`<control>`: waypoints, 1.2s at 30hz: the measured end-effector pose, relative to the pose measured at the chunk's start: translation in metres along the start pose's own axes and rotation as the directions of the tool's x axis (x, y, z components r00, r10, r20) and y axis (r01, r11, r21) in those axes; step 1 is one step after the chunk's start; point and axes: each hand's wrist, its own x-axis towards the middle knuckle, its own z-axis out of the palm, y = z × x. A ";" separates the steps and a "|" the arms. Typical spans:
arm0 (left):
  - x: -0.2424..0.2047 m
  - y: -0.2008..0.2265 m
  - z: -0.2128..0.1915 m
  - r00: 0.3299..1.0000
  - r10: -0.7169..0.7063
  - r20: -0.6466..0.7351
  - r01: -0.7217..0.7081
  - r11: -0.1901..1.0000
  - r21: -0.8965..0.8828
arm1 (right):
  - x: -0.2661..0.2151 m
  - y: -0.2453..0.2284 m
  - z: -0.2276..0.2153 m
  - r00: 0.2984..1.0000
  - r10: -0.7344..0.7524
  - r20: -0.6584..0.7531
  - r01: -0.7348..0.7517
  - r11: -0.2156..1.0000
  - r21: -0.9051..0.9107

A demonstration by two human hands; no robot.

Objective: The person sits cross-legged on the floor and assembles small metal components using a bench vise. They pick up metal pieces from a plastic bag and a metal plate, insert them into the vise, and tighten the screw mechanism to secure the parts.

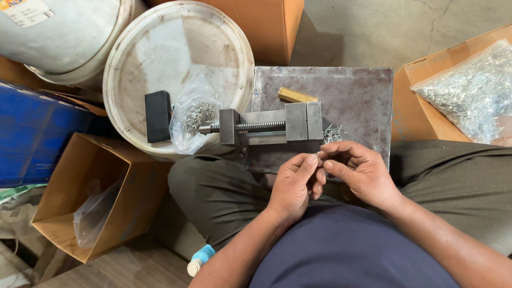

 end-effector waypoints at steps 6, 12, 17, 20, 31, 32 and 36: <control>-0.002 0.003 -0.003 1.000 -0.021 -0.008 0.021 0.999 0.026 | 0.003 -0.005 0.006 1.000 0.010 0.003 -0.010 0.998 -0.063; -0.007 -0.001 -0.016 0.985 0.103 0.137 -0.132 0.965 0.225 | -0.002 -0.011 0.010 0.990 0.042 0.135 -0.057 0.993 0.108; -0.008 -0.008 -0.029 0.950 0.182 0.254 -0.274 0.876 0.397 | -0.001 -0.012 0.009 0.986 0.032 0.163 -0.045 0.996 0.076; -0.003 -0.011 -0.037 0.961 0.114 0.250 -0.191 0.931 0.311 | -0.002 -0.012 0.010 0.987 0.025 0.159 -0.033 0.998 0.050; 0.010 -0.022 -0.047 0.964 0.018 0.266 -0.057 0.989 0.138 | -0.002 -0.008 0.007 0.995 0.041 0.091 -0.034 0.997 -0.075; 0.011 -0.022 -0.048 0.960 0.020 0.281 -0.060 0.989 0.133 | -0.002 -0.008 0.008 0.995 0.038 0.089 -0.031 0.997 -0.076; 0.013 -0.028 -0.049 0.967 -0.075 0.245 0.055 0.995 0.089 | -0.003 -0.012 0.012 0.999 0.028 0.034 -0.017 0.960 -0.280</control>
